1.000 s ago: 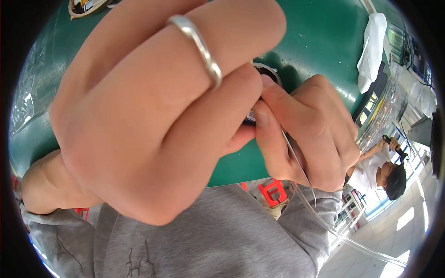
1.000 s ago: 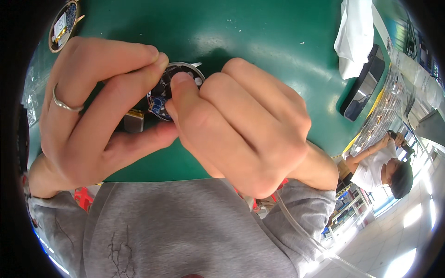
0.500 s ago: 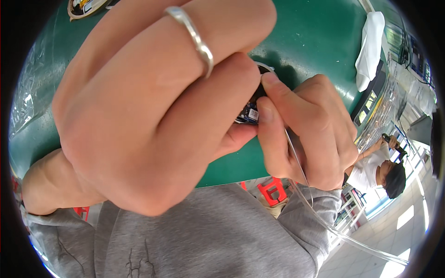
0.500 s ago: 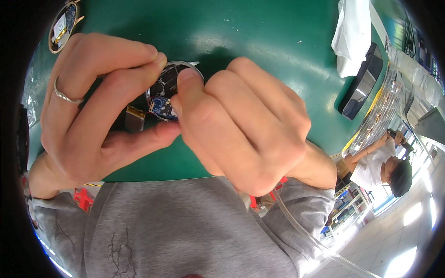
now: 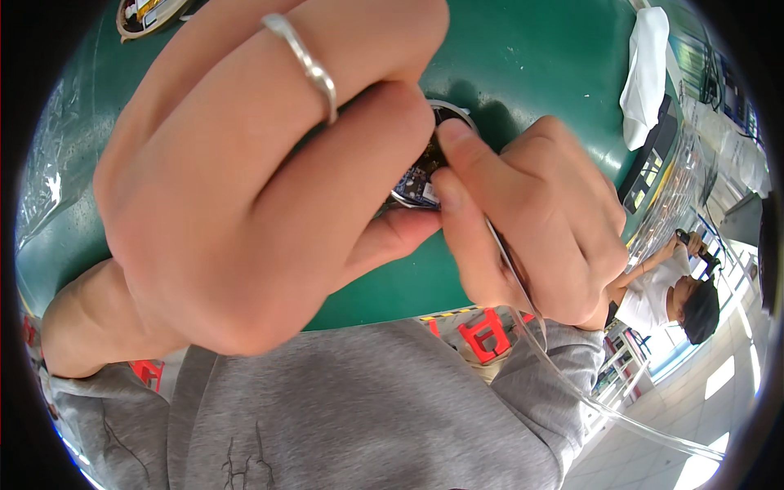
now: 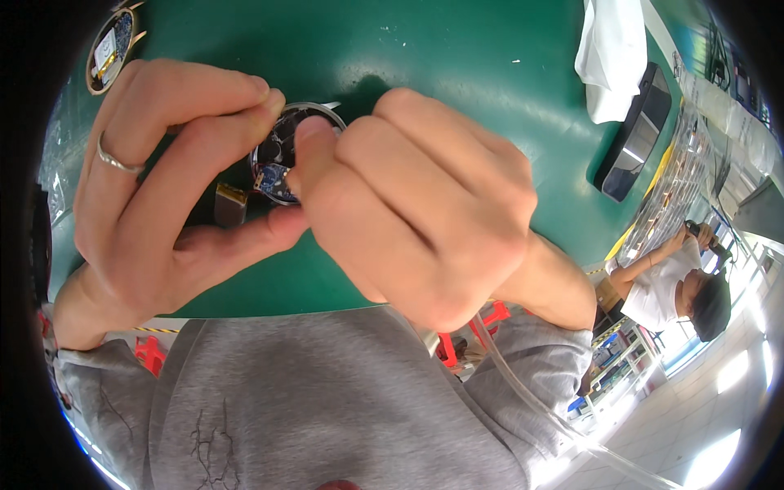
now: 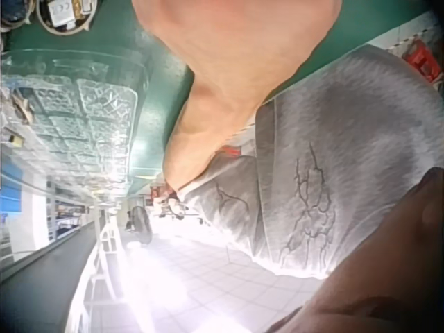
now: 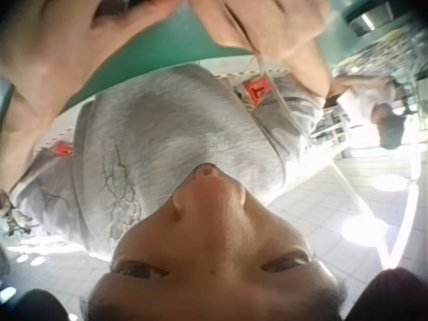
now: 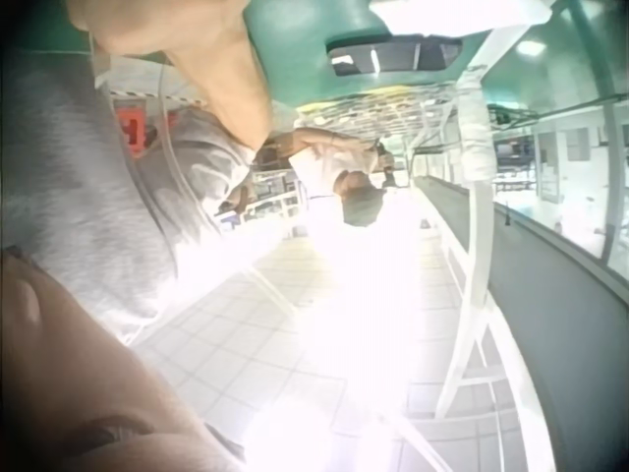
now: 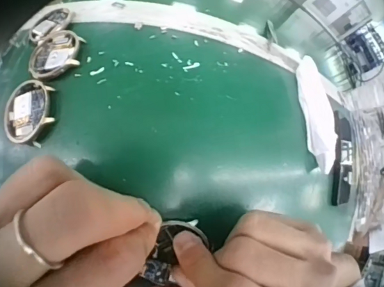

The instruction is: Assembling internal components of a smartwatch using tweezers and manual precision.

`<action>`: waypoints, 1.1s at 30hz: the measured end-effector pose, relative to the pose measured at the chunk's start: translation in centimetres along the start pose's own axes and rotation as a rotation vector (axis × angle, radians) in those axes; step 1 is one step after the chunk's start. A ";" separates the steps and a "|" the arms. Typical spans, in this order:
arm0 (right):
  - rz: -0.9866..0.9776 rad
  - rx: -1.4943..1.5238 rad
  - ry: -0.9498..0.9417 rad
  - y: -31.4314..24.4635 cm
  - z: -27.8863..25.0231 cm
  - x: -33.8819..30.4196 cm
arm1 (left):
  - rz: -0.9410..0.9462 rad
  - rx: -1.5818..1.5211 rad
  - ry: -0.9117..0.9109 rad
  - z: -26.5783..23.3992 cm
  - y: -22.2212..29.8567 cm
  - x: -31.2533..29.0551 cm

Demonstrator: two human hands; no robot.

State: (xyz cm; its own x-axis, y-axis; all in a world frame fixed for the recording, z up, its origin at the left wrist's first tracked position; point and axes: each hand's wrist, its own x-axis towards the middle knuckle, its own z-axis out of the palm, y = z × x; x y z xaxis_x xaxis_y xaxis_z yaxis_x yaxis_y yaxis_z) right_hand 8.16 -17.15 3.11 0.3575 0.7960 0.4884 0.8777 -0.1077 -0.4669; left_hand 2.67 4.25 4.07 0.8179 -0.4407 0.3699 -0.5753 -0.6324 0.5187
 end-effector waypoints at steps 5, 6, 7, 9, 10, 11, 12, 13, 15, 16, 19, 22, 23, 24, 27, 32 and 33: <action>0.002 0.022 0.052 0.4 -0.1 -0.7 | 0.003 -0.008 0.009 0.1 -0.1 -0.1; 0.012 0.112 0.074 0.4 -0.4 -0.7 | -0.010 -0.018 0.029 0.2 -0.1 0.0; 0.005 0.110 0.084 0.5 -0.9 -0.4 | -0.023 -0.027 0.047 0.2 0.0 0.0; 0.374 0.199 0.075 0.5 -2.4 0.5 | -0.033 -0.034 0.035 0.4 0.2 0.5; 0.533 0.239 0.099 0.6 -2.7 0.7 | -0.057 -0.047 0.026 0.4 0.3 0.8; 0.599 0.364 0.165 1.1 -2.9 0.7 | -0.042 -0.033 0.017 0.4 0.8 1.0; 0.598 0.417 0.214 2.2 -2.7 0.4 | -0.070 -0.019 0.009 0.4 1.0 1.2; 0.595 0.469 0.264 3.1 -2.6 0.0 | -0.097 -0.004 0.001 0.4 1.2 1.3; 0.562 0.447 0.229 3.9 -3.2 0.2 | -0.106 0.000 -0.035 0.4 1.4 1.2; 0.539 0.427 0.169 3.8 -3.6 0.2 | -0.136 0.003 -0.023 0.7 1.4 1.1; 0.761 0.470 0.175 2.2 -3.3 1.2 | -0.180 0.033 -0.018 0.4 1.2 1.0; 0.721 0.534 0.163 3.2 -4.1 0.7 | -0.227 0.006 -0.071 0.2 1.0 0.9; 0.763 0.566 0.097 3.3 -4.5 0.7 | -0.214 0.019 -0.074 0.1 1.1 1.0; 0.741 0.619 0.178 3.4 -4.1 0.6 | -0.211 0.009 -0.077 0.0 1.2 1.2; 0.679 0.739 0.189 3.6 -3.8 0.7 | -0.232 -0.024 -0.041 -0.3 1.5 1.6; 0.651 0.735 0.169 3.5 -3.7 0.3 | -0.249 0.004 -0.014 0.3 0.6 1.1; 0.641 0.746 0.167 3.5 -3.7 0.2 | -0.218 0.007 -0.009 0.4 0.5 1.0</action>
State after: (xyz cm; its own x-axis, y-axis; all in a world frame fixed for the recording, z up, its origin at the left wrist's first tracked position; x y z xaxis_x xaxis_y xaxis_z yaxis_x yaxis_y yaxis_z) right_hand 12.45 -19.52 4.33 0.7842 0.6183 0.0526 0.0988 -0.0408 -0.9943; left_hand 3.19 3.25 4.41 0.9230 -0.2986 0.2426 -0.3847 -0.7180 0.5800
